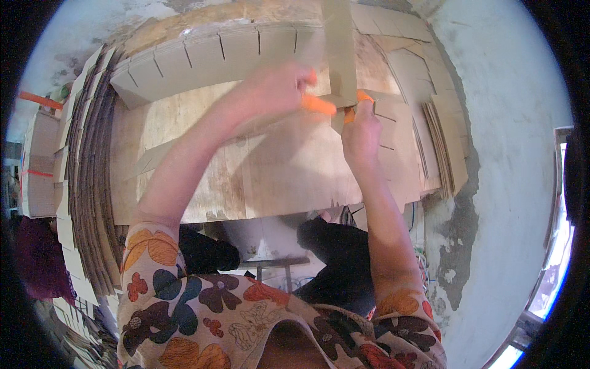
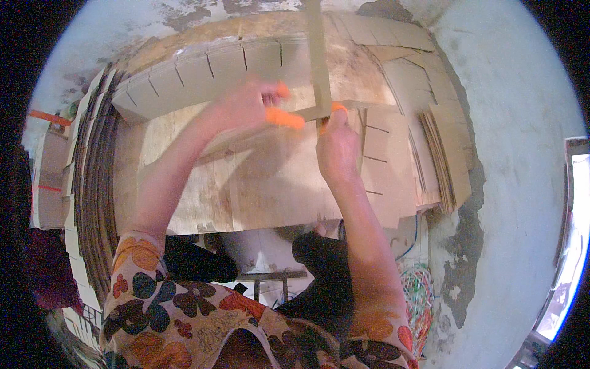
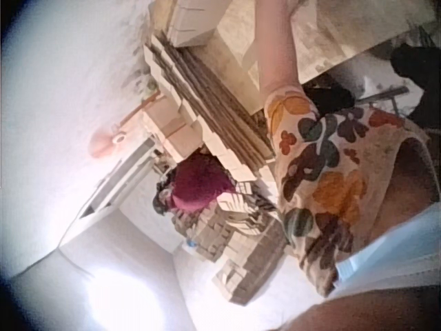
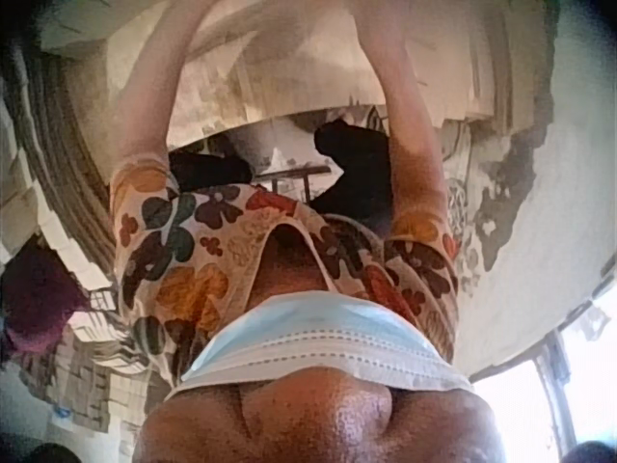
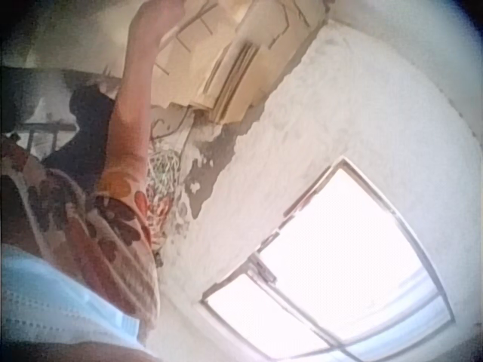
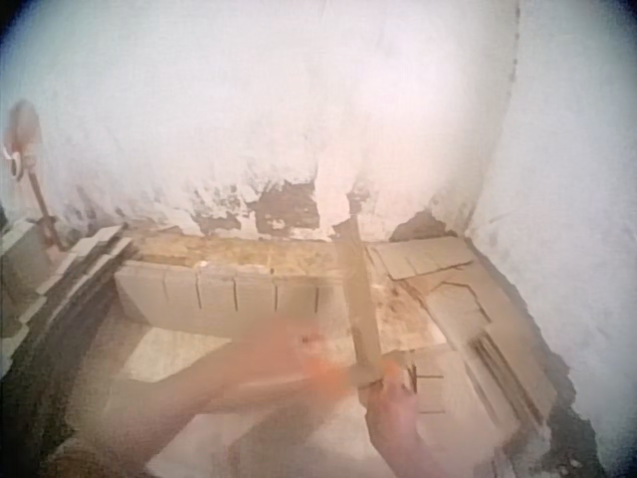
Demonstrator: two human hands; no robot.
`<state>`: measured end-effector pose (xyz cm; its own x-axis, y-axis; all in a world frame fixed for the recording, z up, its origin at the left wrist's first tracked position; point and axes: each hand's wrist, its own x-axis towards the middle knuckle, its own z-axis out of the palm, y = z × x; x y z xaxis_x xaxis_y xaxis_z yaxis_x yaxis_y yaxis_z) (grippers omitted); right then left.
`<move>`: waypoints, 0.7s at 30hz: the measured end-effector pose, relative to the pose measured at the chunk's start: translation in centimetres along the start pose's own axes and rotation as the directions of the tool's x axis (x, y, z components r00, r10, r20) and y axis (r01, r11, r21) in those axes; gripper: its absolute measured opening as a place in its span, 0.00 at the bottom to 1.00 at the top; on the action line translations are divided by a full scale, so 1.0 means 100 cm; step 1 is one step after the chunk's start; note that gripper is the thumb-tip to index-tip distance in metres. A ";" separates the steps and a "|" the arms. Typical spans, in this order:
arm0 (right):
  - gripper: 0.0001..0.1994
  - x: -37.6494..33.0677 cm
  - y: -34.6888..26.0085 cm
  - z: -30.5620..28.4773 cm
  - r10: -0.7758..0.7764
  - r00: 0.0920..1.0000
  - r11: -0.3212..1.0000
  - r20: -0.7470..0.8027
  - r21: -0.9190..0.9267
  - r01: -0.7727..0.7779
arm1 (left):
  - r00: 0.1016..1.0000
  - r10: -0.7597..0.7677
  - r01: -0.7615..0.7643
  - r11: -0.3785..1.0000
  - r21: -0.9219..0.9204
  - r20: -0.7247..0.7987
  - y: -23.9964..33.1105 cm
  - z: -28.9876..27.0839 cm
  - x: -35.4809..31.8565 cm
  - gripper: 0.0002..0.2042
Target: The person assembles pre-cut cardboard sheets into a honeycomb-style divider by folding and interlocking the tabs. The person repeatedly picks up sheets, folds them into shape, and inserts them into the growing structure on the floor.
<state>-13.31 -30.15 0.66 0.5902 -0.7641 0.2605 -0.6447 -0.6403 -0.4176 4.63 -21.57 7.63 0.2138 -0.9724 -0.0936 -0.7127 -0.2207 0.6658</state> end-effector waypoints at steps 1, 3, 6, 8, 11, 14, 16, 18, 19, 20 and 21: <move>0.19 -0.001 -0.002 -0.001 -0.009 1.000 1.000 -0.026 0.016 0.010 | 0.992 0.054 -0.038 0.990 0.138 -0.113 -0.009 -0.006 0.008 0.19; 0.18 -0.004 -0.012 -0.006 -0.032 0.997 0.998 -0.077 0.046 0.036 | 0.930 0.201 -0.060 0.910 0.411 -0.309 -0.035 -0.024 0.035 0.24; 0.19 -0.006 -0.020 -0.006 -0.167 0.970 0.981 -0.176 0.072 0.182 | 0.866 0.259 0.089 0.761 0.642 -0.428 -0.089 -0.022 0.071 0.27; 0.19 -0.009 -0.022 -0.008 -0.045 0.992 0.985 -0.119 0.158 0.064 | 0.868 0.224 0.138 0.749 0.648 -0.443 -0.102 -0.015 0.087 0.29; 0.21 -0.011 -0.029 -0.012 0.033 0.998 0.975 -0.045 0.222 -0.022 | 0.859 0.263 0.139 0.705 0.695 -0.439 -0.121 -0.008 0.101 0.28; 0.23 -0.011 -0.028 -0.008 -0.026 0.994 0.971 -0.102 0.235 0.049 | 0.860 0.285 0.084 0.739 0.669 -0.423 -0.127 -0.014 0.102 0.19; 0.24 -0.013 -0.029 -0.009 -0.048 0.991 0.967 -0.124 0.242 0.077 | 0.833 0.351 0.029 0.744 0.667 -0.427 -0.131 -0.017 0.099 0.16; 0.25 -0.014 -0.032 -0.014 -0.033 0.995 0.966 -0.092 0.254 0.055 | 0.758 0.480 -0.027 0.701 0.713 -0.443 -0.134 -0.018 0.094 0.19; 0.26 -0.014 -0.031 -0.015 -0.027 0.995 0.972 -0.091 0.232 0.047 | 0.800 0.411 -0.007 0.736 0.677 -0.438 -0.120 -0.020 0.088 0.17; 0.27 -0.014 -0.028 -0.015 -0.021 0.996 0.977 -0.090 0.210 0.040 | 0.837 0.339 0.016 0.769 0.639 -0.429 -0.106 -0.022 0.082 0.15; 0.28 -0.013 -0.029 -0.014 -0.024 0.996 0.980 -0.088 0.194 0.041 | 0.869 0.261 0.054 0.795 0.604 -0.421 -0.096 -0.027 0.074 0.13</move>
<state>-12.91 -27.40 2.77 0.5602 -0.7525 0.3463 -0.5134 -0.6435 -0.5678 14.88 -26.40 2.50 0.2807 -0.8705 0.4042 -0.9588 -0.2734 0.0771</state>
